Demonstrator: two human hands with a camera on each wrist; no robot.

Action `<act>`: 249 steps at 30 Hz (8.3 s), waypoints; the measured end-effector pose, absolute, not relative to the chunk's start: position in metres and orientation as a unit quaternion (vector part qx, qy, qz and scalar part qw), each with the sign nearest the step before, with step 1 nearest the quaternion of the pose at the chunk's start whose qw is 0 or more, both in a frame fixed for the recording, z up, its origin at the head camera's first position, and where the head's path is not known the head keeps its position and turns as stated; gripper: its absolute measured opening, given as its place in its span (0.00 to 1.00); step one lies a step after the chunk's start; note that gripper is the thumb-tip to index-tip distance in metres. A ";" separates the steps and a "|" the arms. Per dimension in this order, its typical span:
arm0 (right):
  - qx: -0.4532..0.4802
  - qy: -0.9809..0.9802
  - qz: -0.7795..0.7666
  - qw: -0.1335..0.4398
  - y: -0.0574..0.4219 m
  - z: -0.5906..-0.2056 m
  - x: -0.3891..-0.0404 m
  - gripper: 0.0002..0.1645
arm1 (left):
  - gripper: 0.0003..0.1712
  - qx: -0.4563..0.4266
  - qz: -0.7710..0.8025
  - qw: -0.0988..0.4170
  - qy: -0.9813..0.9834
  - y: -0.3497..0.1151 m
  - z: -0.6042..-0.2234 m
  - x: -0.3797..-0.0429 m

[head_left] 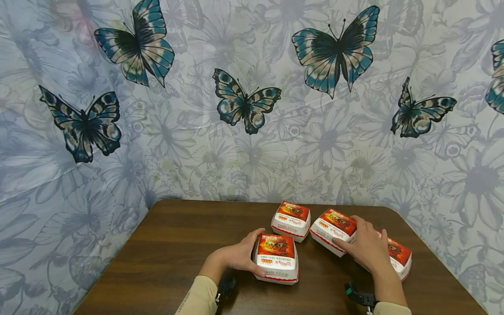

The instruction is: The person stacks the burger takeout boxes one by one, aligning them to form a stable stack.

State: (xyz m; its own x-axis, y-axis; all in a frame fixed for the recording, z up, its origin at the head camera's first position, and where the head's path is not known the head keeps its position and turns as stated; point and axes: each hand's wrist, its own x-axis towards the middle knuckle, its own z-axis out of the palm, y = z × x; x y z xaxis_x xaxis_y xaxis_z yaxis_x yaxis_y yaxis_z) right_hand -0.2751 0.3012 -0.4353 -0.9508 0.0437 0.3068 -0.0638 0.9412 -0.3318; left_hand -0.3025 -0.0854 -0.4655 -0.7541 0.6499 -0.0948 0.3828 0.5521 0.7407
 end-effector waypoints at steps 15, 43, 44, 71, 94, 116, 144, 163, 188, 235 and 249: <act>0.068 -0.957 0.209 0.191 0.277 -0.395 -0.259 0.58 | 0.69 0.292 0.369 0.176 0.865 -0.085 -0.466 -0.302; 0.250 -0.911 0.304 0.121 0.208 -0.394 -0.252 0.51 | 0.69 0.281 0.359 0.150 0.877 -0.081 -0.463 -0.297; 0.254 -0.911 0.303 0.119 0.206 -0.394 -0.253 0.50 | 0.69 0.282 0.360 0.150 0.877 -0.081 -0.463 -0.297; 0.288 -0.902 0.308 0.094 0.196 -0.405 -0.255 0.44 | 0.61 0.342 0.364 0.136 0.855 -0.083 -0.464 -0.299; 0.288 -0.904 0.308 0.076 0.193 -0.402 -0.252 0.43 | 0.74 0.301 0.407 0.118 0.854 -0.105 -0.424 -0.290; 0.285 -0.904 0.307 0.086 0.195 -0.405 -0.252 0.43 | 0.57 0.318 0.446 0.067 0.834 -0.074 -0.423 -0.285; 0.174 -0.882 0.381 0.215 0.212 -0.439 -0.281 0.32 | 0.59 0.335 0.444 0.070 0.828 -0.077 -0.424 -0.287; 0.117 -0.921 0.362 0.090 0.226 -0.476 -0.323 0.41 | 0.65 0.315 0.438 0.073 0.839 -0.076 -0.416 -0.286; 0.095 -0.939 0.323 0.069 0.221 -0.472 -0.329 0.37 | 0.63 0.314 0.428 0.069 0.845 -0.076 -0.416 -0.281; 0.027 -0.891 0.419 0.171 0.223 -0.463 -0.318 0.46 | 0.63 0.308 0.423 0.065 0.850 -0.086 -0.418 -0.288; 0.008 -0.851 0.464 0.246 0.227 -0.444 -0.309 0.43 | 0.64 0.320 0.428 0.070 0.843 -0.085 -0.416 -0.288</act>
State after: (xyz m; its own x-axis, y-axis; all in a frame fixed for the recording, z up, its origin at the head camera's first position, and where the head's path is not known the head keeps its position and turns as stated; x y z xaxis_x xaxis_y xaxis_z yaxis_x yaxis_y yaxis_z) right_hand -0.3087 0.2272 -0.4436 -0.8785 0.2153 0.4265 -0.2417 0.5697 -0.7855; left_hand -0.2880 -0.0853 -0.4157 -0.7860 0.5983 0.1559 0.4791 0.4300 0.7653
